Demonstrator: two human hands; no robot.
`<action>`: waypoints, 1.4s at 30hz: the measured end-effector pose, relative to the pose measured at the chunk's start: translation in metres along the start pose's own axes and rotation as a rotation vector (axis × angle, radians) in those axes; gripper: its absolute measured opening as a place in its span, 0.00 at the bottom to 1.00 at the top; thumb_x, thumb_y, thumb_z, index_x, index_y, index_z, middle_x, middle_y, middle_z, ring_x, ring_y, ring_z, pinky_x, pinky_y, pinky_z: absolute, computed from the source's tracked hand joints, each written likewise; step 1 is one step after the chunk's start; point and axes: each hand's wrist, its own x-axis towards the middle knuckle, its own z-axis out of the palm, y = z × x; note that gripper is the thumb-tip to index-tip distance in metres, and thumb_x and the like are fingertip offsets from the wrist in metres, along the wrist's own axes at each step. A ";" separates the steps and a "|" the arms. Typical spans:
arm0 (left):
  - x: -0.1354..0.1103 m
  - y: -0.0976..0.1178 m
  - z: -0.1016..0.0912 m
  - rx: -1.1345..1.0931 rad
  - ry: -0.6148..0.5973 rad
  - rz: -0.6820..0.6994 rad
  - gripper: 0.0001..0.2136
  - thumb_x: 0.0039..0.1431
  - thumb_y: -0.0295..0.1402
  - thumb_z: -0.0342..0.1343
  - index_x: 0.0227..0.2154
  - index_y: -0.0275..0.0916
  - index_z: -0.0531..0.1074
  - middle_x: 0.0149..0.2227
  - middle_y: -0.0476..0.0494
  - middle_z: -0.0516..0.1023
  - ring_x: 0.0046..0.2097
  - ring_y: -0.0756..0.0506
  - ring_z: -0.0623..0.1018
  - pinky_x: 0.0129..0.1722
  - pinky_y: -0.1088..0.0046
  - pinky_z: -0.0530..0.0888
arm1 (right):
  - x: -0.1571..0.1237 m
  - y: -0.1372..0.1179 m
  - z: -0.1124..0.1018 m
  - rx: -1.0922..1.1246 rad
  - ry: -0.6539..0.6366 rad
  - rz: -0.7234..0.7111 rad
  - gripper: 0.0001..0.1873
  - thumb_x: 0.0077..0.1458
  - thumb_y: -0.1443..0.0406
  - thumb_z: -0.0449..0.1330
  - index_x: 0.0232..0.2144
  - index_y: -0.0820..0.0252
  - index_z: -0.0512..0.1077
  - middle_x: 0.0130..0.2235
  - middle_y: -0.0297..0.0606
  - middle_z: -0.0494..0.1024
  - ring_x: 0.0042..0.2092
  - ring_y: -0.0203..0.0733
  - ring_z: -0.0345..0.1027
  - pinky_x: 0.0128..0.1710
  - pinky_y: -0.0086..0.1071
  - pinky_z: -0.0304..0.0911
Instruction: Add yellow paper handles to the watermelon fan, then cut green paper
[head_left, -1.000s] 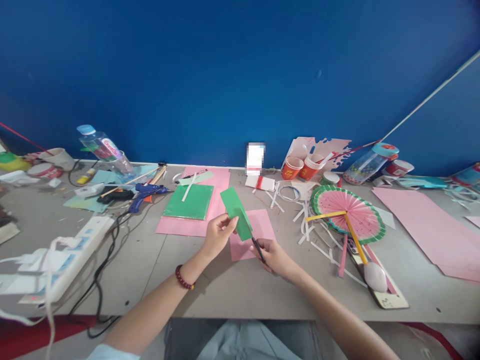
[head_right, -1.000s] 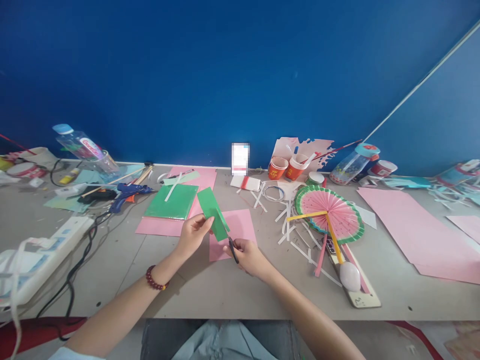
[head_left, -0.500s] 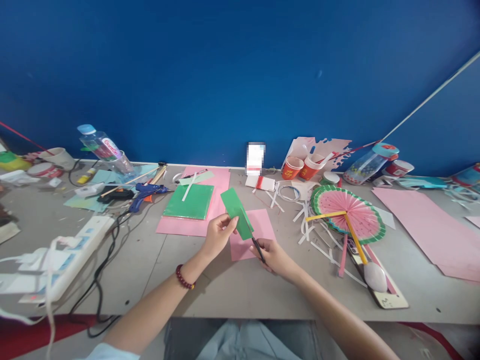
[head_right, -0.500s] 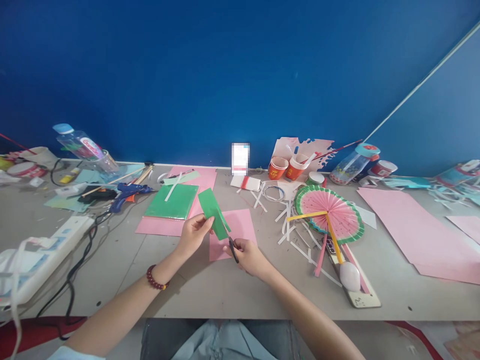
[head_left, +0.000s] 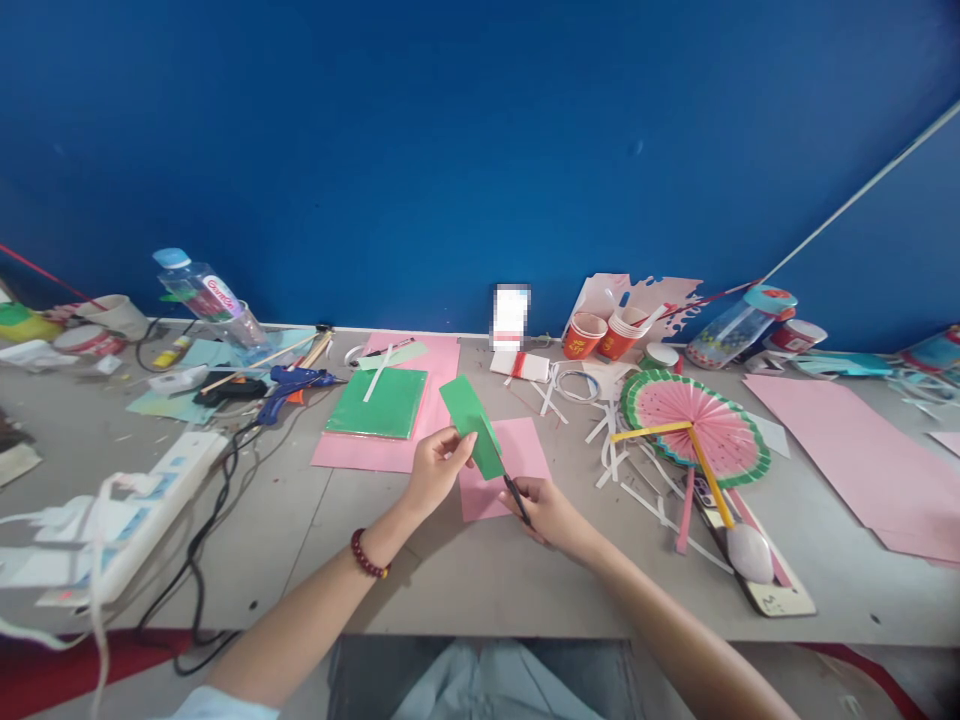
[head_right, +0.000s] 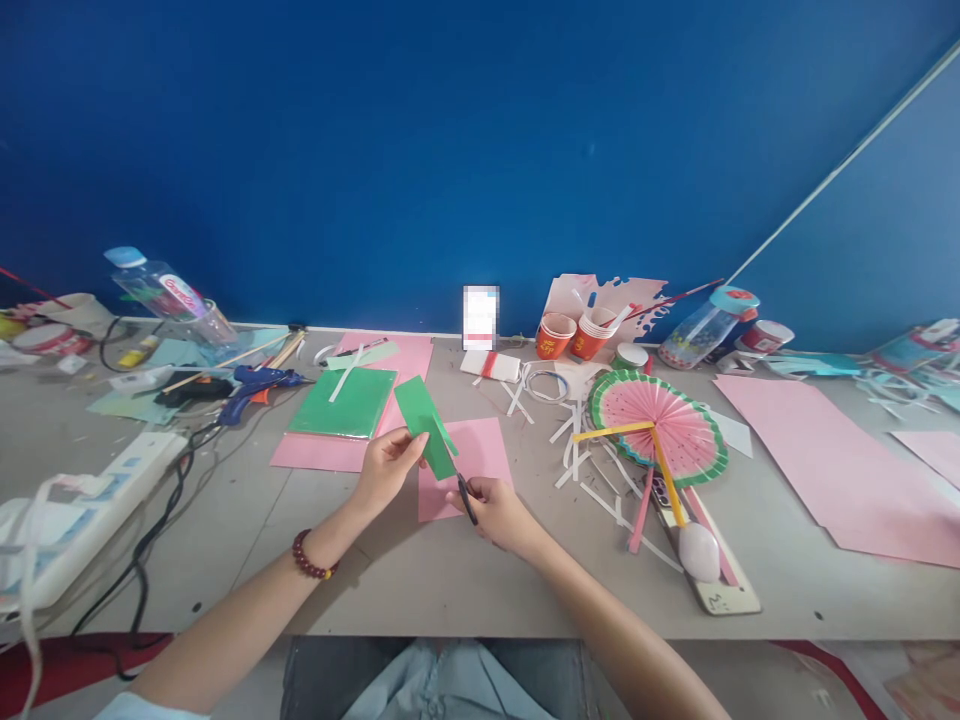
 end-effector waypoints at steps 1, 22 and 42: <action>0.000 0.000 0.000 -0.003 -0.002 -0.001 0.16 0.55 0.41 0.55 0.18 0.37 0.66 0.17 0.51 0.69 0.23 0.51 0.71 0.27 0.76 0.67 | 0.000 0.000 0.000 0.003 -0.002 0.001 0.19 0.50 0.50 0.58 0.22 0.56 0.58 0.10 0.20 0.52 0.12 0.28 0.44 0.10 0.24 0.40; 0.002 -0.003 -0.003 0.020 0.133 0.046 0.21 0.56 0.46 0.52 0.15 0.39 0.59 0.16 0.53 0.58 0.21 0.52 0.62 0.23 0.76 0.61 | 0.001 0.004 0.001 0.008 -0.007 0.003 0.23 0.48 0.47 0.59 0.20 0.57 0.57 0.10 0.21 0.53 0.13 0.27 0.44 0.12 0.23 0.39; -0.002 -0.005 0.005 -0.082 -0.009 0.016 0.18 0.55 0.44 0.53 0.18 0.37 0.63 0.18 0.53 0.60 0.23 0.53 0.62 0.23 0.77 0.61 | 0.005 0.012 0.002 0.055 -0.031 0.001 0.21 0.49 0.47 0.58 0.22 0.57 0.59 0.12 0.21 0.53 0.12 0.27 0.46 0.09 0.22 0.41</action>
